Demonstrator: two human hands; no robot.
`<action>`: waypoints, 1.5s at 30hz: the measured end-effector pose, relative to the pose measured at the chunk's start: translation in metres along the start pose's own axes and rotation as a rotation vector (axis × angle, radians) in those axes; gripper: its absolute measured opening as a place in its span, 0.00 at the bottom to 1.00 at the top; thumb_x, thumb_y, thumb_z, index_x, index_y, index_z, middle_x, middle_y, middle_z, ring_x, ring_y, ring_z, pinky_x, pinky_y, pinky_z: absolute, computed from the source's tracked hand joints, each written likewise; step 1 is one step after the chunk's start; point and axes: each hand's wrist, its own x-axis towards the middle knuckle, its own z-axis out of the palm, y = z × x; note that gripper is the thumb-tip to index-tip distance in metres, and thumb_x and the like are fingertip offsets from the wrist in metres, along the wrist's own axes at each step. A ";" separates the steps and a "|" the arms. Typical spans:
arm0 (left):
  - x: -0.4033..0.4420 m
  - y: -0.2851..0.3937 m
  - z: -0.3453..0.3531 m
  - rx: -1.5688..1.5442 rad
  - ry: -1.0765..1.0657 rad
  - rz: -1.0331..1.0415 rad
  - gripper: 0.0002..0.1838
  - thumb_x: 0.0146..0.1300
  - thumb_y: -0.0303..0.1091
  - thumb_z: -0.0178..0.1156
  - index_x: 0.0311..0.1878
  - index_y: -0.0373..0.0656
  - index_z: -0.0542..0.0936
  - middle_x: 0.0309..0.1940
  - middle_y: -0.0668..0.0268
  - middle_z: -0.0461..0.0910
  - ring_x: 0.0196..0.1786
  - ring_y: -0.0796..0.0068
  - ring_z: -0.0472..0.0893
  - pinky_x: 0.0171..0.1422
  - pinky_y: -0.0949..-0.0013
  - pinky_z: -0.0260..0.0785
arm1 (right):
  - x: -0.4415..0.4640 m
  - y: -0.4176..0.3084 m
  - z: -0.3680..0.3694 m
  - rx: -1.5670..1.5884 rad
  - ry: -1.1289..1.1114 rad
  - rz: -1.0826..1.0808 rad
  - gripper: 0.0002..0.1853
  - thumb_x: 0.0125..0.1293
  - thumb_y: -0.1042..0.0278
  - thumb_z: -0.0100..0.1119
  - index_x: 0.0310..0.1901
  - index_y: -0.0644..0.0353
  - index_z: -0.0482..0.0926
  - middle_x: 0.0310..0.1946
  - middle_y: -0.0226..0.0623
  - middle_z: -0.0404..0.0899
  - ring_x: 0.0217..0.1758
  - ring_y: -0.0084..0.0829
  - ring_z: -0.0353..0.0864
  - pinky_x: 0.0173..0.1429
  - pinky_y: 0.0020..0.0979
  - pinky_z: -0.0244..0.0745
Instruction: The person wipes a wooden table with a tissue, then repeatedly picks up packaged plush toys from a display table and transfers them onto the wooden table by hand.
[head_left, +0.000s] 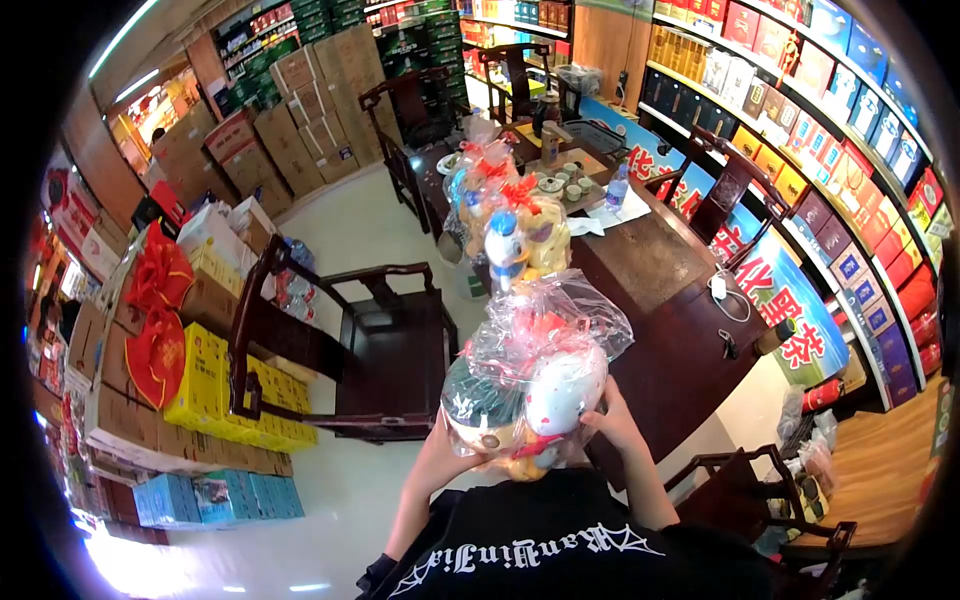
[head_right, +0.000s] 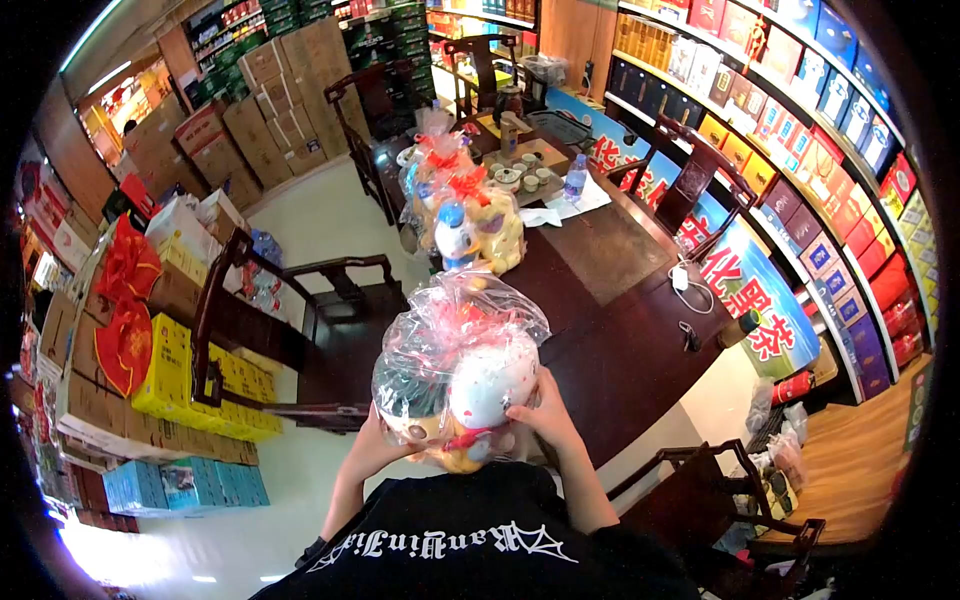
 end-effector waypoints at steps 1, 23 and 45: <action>0.014 0.002 0.003 0.003 -0.007 0.006 0.51 0.34 0.34 0.73 0.63 0.38 0.54 0.56 0.58 0.66 0.59 0.68 0.67 0.62 0.67 0.59 | 0.013 -0.002 -0.012 -0.121 0.030 -0.094 0.48 0.38 0.44 0.71 0.56 0.68 0.62 0.51 0.41 0.65 0.57 0.35 0.62 0.62 0.35 0.56; 0.222 -0.098 0.034 0.448 -0.226 0.076 0.39 0.35 0.39 0.71 0.54 0.38 0.68 0.48 0.54 0.74 0.52 0.60 0.74 0.57 0.64 0.64 | 0.136 0.035 -0.118 -0.618 -0.129 0.372 0.47 0.38 0.49 0.72 0.58 0.63 0.62 0.41 0.44 0.77 0.45 0.34 0.77 0.50 0.31 0.70; 0.374 -0.225 -0.002 0.385 -0.384 -0.277 0.38 0.43 0.51 0.68 0.51 0.33 0.68 0.43 0.52 0.76 0.47 0.60 0.76 0.50 0.62 0.67 | 0.254 0.175 -0.079 -0.459 0.371 0.661 0.51 0.48 0.59 0.69 0.67 0.61 0.43 0.53 0.49 0.66 0.55 0.37 0.69 0.57 0.34 0.66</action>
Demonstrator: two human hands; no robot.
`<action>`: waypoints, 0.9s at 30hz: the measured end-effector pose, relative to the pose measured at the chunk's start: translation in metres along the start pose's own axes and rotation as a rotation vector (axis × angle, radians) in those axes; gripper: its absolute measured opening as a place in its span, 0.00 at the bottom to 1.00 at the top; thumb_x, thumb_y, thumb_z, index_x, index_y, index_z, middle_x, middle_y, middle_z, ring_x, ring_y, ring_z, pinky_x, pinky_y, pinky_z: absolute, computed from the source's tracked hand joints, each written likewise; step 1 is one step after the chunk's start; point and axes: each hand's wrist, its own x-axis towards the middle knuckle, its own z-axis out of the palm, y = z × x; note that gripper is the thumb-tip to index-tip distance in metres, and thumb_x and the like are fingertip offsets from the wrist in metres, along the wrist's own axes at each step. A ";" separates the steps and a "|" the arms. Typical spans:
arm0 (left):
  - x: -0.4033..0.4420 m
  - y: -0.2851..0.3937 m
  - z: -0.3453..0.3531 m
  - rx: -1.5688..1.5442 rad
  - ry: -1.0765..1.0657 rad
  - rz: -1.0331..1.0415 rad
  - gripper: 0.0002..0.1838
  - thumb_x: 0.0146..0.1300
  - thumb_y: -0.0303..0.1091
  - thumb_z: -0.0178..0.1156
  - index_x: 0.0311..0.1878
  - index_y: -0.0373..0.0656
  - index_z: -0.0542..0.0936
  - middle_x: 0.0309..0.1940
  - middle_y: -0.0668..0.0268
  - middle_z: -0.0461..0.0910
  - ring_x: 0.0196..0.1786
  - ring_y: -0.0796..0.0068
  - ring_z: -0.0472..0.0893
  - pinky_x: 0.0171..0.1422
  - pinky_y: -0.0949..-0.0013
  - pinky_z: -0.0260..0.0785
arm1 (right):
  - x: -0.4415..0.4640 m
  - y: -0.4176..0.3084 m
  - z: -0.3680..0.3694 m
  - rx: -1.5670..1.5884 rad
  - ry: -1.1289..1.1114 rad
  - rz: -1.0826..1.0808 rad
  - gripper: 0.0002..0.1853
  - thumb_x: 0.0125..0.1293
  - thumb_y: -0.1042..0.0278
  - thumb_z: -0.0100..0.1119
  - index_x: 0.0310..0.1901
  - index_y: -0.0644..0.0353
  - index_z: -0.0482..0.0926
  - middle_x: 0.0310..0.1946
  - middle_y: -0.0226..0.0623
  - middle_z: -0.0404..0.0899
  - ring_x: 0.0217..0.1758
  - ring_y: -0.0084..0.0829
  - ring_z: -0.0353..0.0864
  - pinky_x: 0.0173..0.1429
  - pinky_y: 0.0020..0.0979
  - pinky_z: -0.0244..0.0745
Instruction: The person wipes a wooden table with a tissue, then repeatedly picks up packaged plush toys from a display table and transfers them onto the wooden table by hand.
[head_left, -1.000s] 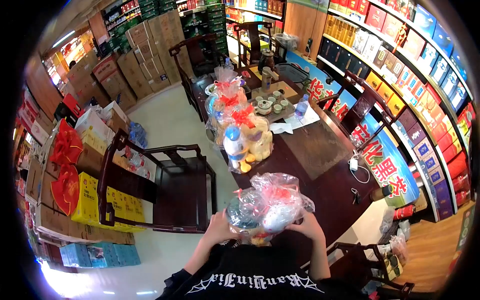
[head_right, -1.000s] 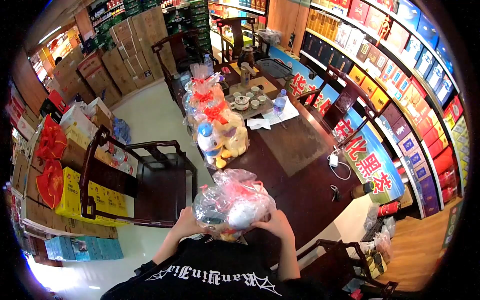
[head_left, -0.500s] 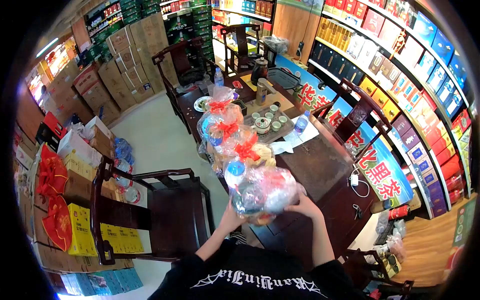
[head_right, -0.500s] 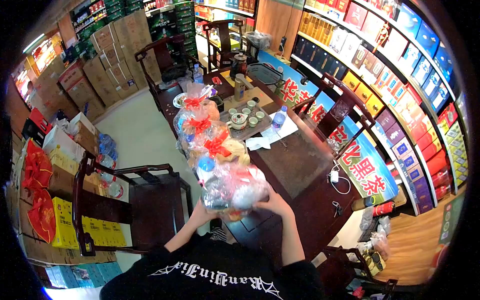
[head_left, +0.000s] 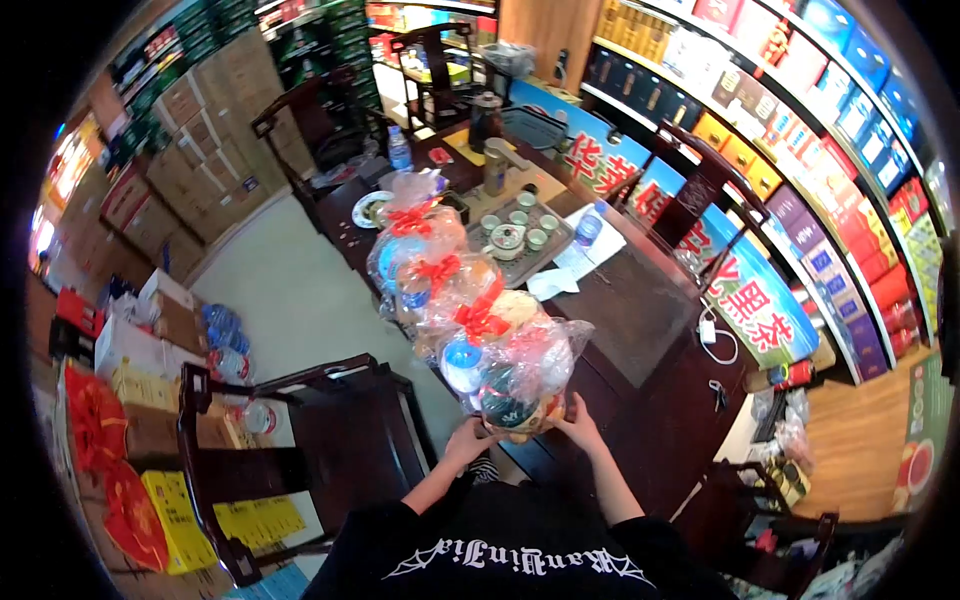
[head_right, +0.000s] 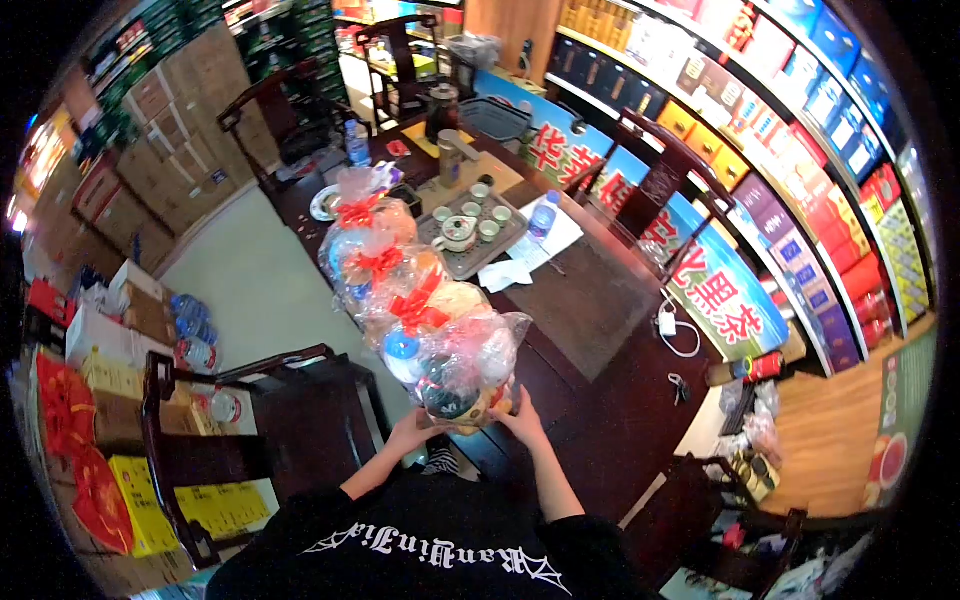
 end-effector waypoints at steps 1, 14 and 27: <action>0.009 -0.018 0.010 -0.119 -0.025 0.051 0.38 0.42 0.50 0.68 0.50 0.33 0.68 0.41 0.54 0.77 0.45 0.62 0.77 0.49 0.64 0.68 | -0.018 -0.019 0.001 -0.076 0.053 0.109 0.50 0.49 0.57 0.68 0.66 0.63 0.44 0.55 0.52 0.65 0.57 0.40 0.68 0.58 0.35 0.66; 0.012 0.003 -0.022 -0.578 -0.220 0.132 0.27 0.53 0.31 0.63 0.53 0.36 0.63 0.40 0.62 0.76 0.41 0.75 0.77 0.44 0.73 0.70 | -0.018 0.006 0.047 0.640 -0.112 0.005 0.46 0.56 0.62 0.62 0.67 0.57 0.38 0.59 0.43 0.62 0.60 0.34 0.64 0.59 0.34 0.63; 0.024 0.039 0.017 0.604 -1.046 0.083 0.43 0.52 0.66 0.51 0.59 0.35 0.66 0.51 0.50 0.72 0.53 0.60 0.72 0.58 0.65 0.60 | -0.094 0.084 -0.003 0.266 0.093 0.147 0.48 0.49 0.32 0.55 0.61 0.65 0.60 0.57 0.51 0.65 0.61 0.42 0.65 0.61 0.35 0.61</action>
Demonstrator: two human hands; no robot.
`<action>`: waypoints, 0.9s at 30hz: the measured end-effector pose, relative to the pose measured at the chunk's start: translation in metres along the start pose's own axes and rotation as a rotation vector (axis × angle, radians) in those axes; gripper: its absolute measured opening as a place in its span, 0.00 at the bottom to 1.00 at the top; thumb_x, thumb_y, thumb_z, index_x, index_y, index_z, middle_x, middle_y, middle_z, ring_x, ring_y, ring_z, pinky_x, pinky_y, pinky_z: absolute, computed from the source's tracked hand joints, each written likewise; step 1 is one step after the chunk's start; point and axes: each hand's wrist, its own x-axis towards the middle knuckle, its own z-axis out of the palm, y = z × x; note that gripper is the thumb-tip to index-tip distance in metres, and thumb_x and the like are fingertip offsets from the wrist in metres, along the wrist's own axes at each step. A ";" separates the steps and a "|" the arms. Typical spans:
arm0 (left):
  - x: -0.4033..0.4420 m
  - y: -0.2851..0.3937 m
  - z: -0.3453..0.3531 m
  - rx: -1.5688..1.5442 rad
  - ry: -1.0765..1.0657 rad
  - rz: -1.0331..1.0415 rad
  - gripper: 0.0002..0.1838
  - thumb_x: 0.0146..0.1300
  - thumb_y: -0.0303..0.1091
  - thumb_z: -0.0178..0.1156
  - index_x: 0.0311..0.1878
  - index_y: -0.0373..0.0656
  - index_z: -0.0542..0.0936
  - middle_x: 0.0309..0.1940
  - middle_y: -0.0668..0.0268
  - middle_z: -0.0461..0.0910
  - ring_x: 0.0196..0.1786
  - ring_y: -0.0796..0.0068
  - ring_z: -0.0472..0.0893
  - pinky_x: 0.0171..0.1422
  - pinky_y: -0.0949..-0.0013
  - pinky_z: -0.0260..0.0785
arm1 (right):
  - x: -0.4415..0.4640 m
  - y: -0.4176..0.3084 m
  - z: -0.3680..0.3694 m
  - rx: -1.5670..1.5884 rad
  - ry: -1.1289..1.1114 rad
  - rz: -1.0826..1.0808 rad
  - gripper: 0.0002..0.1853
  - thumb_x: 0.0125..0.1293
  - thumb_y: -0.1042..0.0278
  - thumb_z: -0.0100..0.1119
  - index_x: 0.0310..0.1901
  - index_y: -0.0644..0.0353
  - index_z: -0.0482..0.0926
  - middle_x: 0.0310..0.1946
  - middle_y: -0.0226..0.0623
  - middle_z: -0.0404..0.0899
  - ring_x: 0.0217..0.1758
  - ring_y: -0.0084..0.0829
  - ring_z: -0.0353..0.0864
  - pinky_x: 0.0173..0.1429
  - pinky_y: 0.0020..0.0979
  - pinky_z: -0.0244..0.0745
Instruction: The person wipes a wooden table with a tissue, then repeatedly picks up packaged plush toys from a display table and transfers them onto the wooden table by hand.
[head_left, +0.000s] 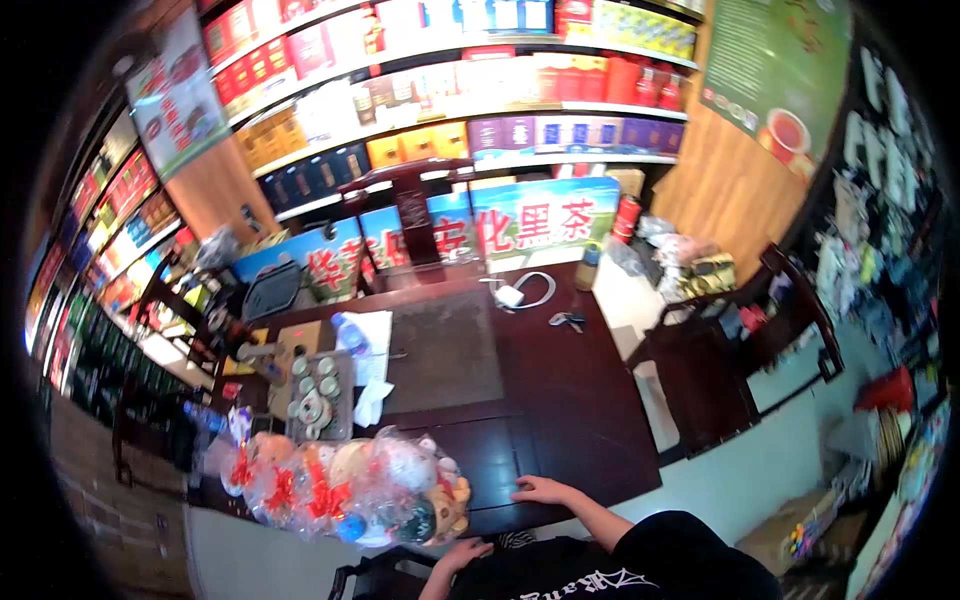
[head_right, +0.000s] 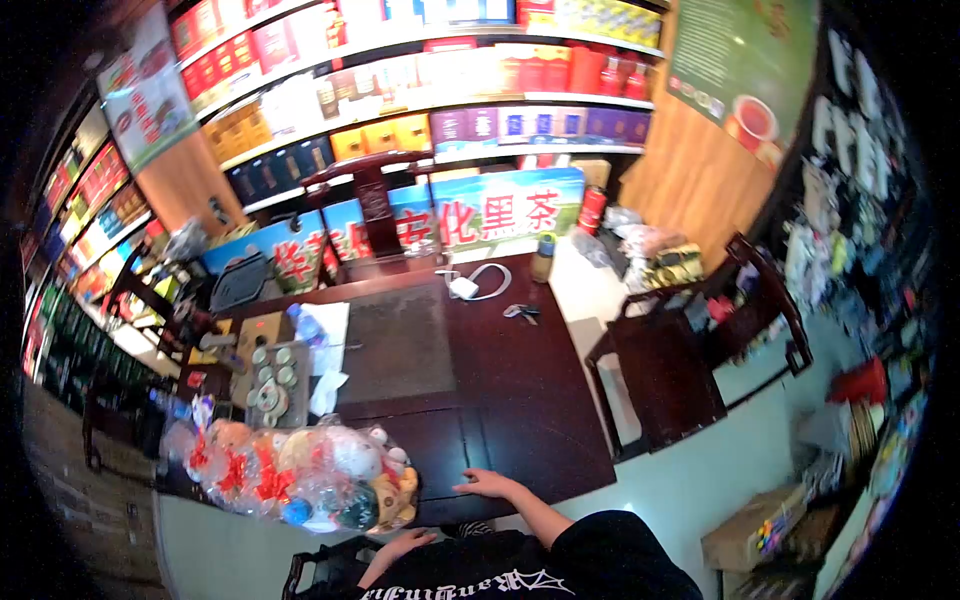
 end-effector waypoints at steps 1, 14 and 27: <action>0.014 0.004 0.005 -0.036 0.004 0.016 0.42 0.54 0.63 0.51 0.60 0.34 0.64 0.54 0.50 0.70 0.56 0.59 0.71 0.60 0.65 0.60 | -0.019 0.009 -0.013 -0.084 0.033 0.041 0.48 0.48 0.32 0.55 0.61 0.64 0.60 0.57 0.50 0.66 0.60 0.42 0.65 0.61 0.35 0.61; 0.044 0.310 0.137 0.347 0.011 0.527 0.32 0.59 0.47 0.54 0.61 0.35 0.63 0.56 0.47 0.68 0.58 0.58 0.70 0.60 0.65 0.61 | -0.342 0.224 -0.091 0.051 0.821 0.402 0.37 0.54 0.37 0.52 0.57 0.59 0.65 0.51 0.49 0.72 0.55 0.45 0.71 0.57 0.37 0.66; 0.032 0.499 0.358 0.845 -0.728 1.001 0.28 0.59 0.42 0.55 0.60 0.41 0.65 0.55 0.50 0.69 0.58 0.56 0.69 0.60 0.64 0.61 | -0.565 0.310 0.043 0.468 1.401 0.839 0.33 0.56 0.41 0.50 0.55 0.59 0.67 0.48 0.47 0.74 0.52 0.46 0.72 0.55 0.40 0.67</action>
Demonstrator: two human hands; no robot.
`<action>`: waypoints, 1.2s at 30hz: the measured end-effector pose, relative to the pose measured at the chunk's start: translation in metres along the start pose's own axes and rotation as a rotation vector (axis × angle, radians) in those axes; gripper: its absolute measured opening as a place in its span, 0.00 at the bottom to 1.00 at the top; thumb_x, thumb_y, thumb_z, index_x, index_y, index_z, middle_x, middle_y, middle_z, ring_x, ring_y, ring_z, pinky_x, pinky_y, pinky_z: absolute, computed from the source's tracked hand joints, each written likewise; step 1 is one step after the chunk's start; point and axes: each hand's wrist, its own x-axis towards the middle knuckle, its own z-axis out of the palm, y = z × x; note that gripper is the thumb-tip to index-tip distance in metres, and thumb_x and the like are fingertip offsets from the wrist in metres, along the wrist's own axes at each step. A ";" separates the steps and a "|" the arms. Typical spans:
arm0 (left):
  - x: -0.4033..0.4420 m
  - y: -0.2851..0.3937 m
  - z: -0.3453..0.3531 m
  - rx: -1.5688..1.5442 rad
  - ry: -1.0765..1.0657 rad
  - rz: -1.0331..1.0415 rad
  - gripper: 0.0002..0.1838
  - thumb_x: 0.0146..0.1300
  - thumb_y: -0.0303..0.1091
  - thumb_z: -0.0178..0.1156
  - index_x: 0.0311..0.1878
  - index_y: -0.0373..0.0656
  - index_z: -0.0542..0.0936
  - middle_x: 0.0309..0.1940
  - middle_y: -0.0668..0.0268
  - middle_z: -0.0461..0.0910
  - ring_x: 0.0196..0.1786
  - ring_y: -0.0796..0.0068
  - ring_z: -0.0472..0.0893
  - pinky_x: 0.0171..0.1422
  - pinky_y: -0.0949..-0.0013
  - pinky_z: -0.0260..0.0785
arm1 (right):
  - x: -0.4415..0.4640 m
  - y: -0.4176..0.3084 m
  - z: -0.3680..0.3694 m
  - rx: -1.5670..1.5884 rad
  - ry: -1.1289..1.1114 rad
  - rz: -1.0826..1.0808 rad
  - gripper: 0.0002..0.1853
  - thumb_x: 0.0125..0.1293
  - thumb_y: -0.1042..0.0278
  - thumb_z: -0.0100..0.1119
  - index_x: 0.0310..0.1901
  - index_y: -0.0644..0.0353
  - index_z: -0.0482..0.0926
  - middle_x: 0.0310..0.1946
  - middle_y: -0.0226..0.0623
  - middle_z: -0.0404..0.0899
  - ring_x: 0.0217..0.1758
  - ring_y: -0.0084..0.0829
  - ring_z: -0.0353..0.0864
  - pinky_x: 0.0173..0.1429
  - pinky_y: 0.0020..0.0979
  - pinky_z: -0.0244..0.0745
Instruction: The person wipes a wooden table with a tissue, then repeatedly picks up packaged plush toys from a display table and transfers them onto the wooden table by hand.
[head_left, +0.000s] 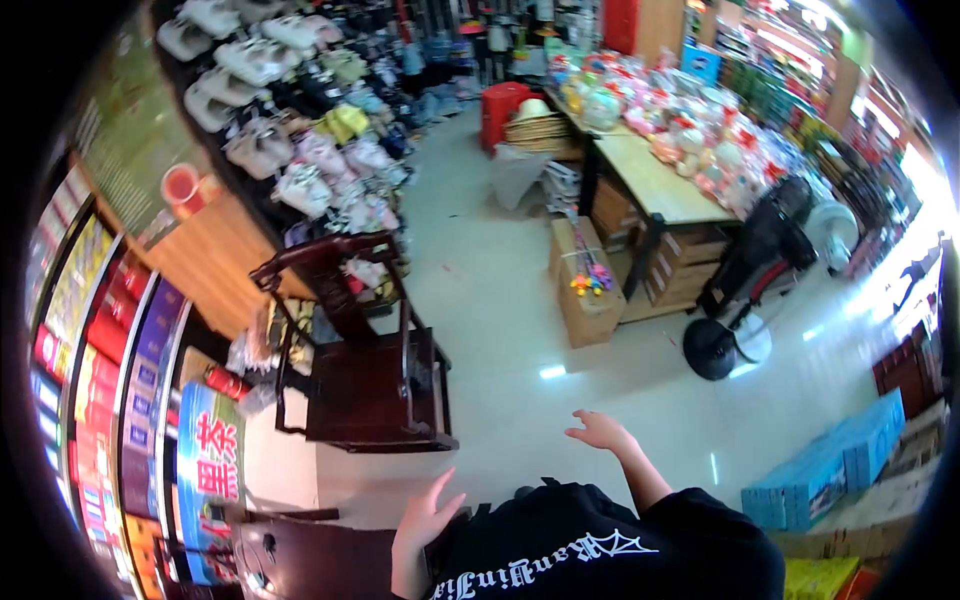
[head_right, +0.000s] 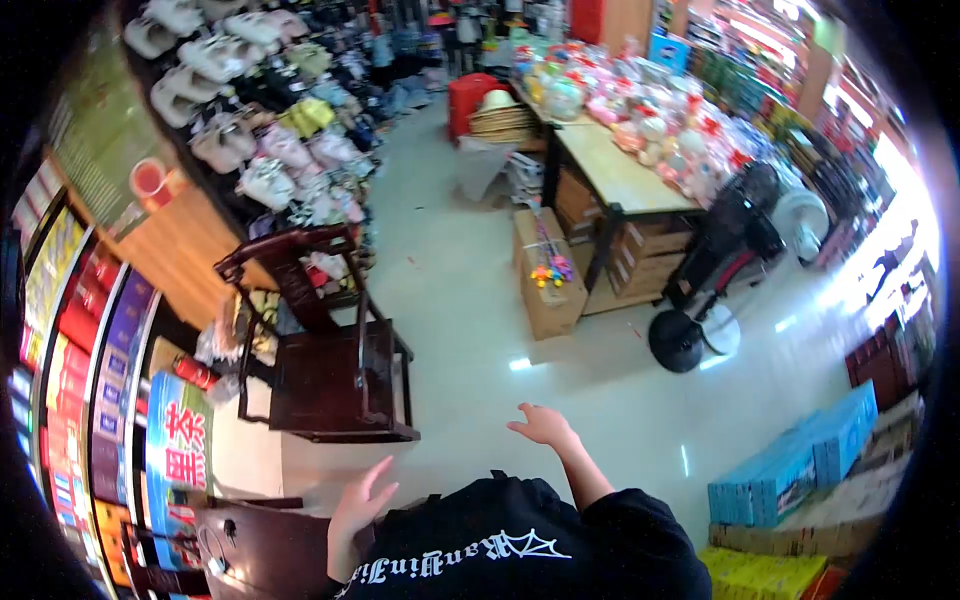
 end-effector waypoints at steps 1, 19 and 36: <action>0.014 0.005 -0.002 -0.002 -0.090 0.025 0.28 0.58 0.44 0.56 0.60 0.43 0.65 0.54 0.50 0.70 0.58 0.55 0.69 0.60 0.64 0.61 | -0.007 0.011 -0.002 0.038 0.026 0.054 0.33 0.56 0.41 0.50 0.55 0.60 0.67 0.49 0.48 0.73 0.53 0.46 0.71 0.55 0.40 0.67; 0.301 0.080 -0.070 -0.081 0.262 0.577 0.42 0.48 0.37 0.64 0.64 0.36 0.56 0.63 0.54 0.59 0.64 0.61 0.60 0.67 0.61 0.52 | 0.068 0.036 -0.076 0.368 0.313 0.462 0.30 0.57 0.46 0.53 0.54 0.60 0.68 0.44 0.49 0.76 0.49 0.44 0.75 0.52 0.36 0.70; 0.536 0.251 -0.224 -0.596 0.795 1.506 0.37 0.55 0.49 0.52 0.63 0.37 0.56 0.62 0.52 0.58 0.65 0.62 0.57 0.68 0.60 0.48 | 0.266 0.023 -0.198 0.155 0.013 0.520 0.31 0.58 0.43 0.49 0.57 0.57 0.65 0.50 0.46 0.73 0.54 0.45 0.71 0.56 0.38 0.66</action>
